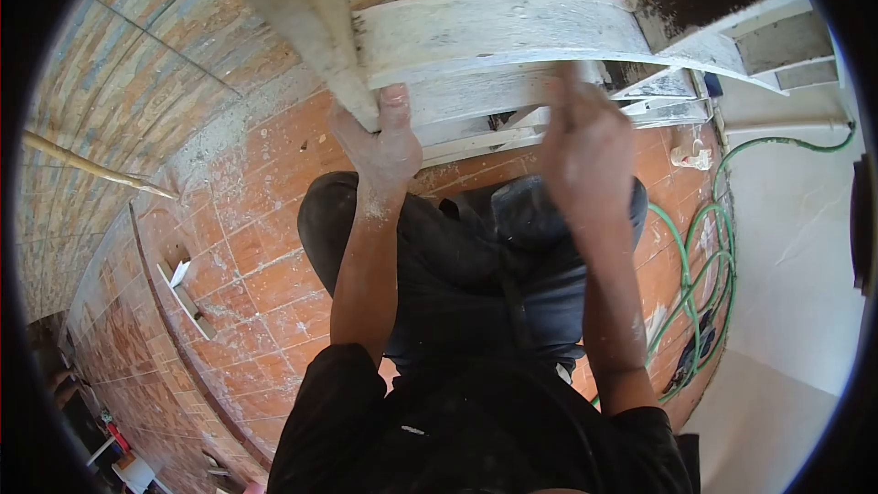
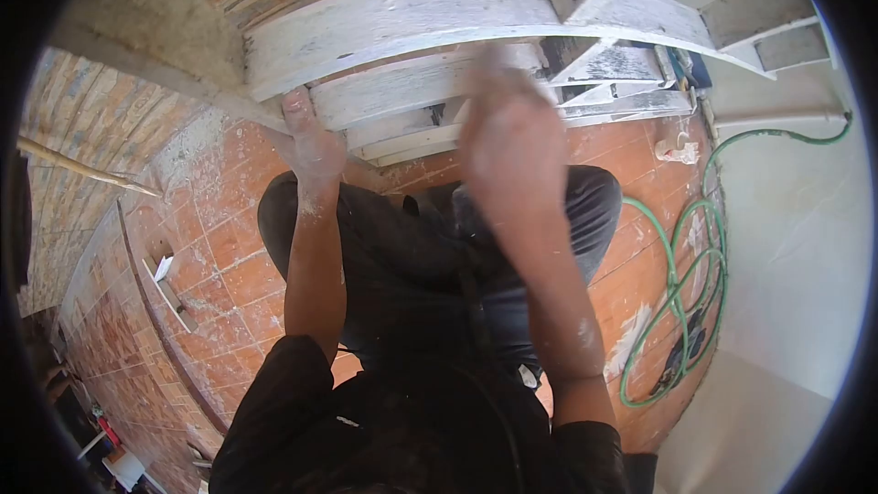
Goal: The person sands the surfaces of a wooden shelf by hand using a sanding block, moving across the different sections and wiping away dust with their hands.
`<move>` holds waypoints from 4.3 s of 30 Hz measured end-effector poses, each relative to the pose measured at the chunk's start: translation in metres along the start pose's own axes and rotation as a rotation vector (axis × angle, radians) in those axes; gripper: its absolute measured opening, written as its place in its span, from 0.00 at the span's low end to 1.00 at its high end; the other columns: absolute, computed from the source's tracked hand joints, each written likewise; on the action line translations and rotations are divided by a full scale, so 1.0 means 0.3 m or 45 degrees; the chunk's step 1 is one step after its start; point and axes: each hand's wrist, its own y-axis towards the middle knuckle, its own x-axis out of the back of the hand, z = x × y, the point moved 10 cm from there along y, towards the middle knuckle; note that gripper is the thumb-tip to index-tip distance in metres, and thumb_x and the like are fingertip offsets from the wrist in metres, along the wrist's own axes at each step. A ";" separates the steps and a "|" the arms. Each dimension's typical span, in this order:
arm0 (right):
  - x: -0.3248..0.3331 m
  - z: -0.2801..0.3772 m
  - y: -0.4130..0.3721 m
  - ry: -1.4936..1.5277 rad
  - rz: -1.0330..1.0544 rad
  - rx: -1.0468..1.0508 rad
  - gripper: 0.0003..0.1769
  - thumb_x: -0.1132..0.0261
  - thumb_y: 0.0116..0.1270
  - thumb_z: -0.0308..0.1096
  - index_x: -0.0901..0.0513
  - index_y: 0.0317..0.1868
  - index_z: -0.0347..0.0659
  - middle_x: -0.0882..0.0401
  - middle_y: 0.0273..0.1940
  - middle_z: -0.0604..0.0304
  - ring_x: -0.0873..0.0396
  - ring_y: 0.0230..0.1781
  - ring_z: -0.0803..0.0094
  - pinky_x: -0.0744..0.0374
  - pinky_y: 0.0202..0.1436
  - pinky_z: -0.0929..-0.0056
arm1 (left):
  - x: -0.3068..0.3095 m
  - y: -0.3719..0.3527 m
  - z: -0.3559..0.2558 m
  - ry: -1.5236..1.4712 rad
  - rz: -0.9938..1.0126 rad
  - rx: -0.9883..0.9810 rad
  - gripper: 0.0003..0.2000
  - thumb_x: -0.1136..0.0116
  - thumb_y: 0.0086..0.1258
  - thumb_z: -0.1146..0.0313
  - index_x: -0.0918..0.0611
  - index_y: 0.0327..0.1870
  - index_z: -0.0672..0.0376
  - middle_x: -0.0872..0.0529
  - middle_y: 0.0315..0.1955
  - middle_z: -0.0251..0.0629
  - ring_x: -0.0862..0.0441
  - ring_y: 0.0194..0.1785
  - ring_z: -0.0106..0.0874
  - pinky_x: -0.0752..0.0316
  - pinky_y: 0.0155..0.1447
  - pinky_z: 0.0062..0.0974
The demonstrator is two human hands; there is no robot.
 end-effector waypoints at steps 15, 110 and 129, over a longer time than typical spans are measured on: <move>0.045 -0.128 0.027 0.037 0.132 -0.310 0.14 0.40 0.70 0.33 0.17 0.46 0.30 0.21 0.26 0.37 0.20 0.25 0.45 0.22 0.28 0.63 | -0.005 0.005 0.030 0.034 0.057 0.059 0.22 0.42 0.68 0.53 0.22 0.41 0.71 0.20 0.26 0.36 0.26 0.32 0.24 0.30 0.36 0.26; 0.044 -0.157 0.015 -0.067 0.148 -0.247 0.12 0.46 0.70 0.30 0.18 0.46 0.37 0.20 0.22 0.45 0.20 0.17 0.56 0.24 0.20 0.63 | -0.023 -0.027 0.010 0.213 0.103 -0.094 0.30 0.45 0.68 0.46 0.25 0.46 0.75 0.20 0.35 0.38 0.23 0.38 0.29 0.27 0.43 0.29; 0.001 -0.055 0.018 -0.209 0.193 0.004 0.12 0.46 0.69 0.33 0.19 0.40 0.34 0.21 0.21 0.42 0.19 0.22 0.50 0.22 0.27 0.56 | -0.056 -0.042 0.041 0.222 0.176 -0.009 0.44 0.74 0.66 0.26 0.30 0.48 0.70 0.24 0.35 0.43 0.24 0.39 0.31 0.30 0.40 0.31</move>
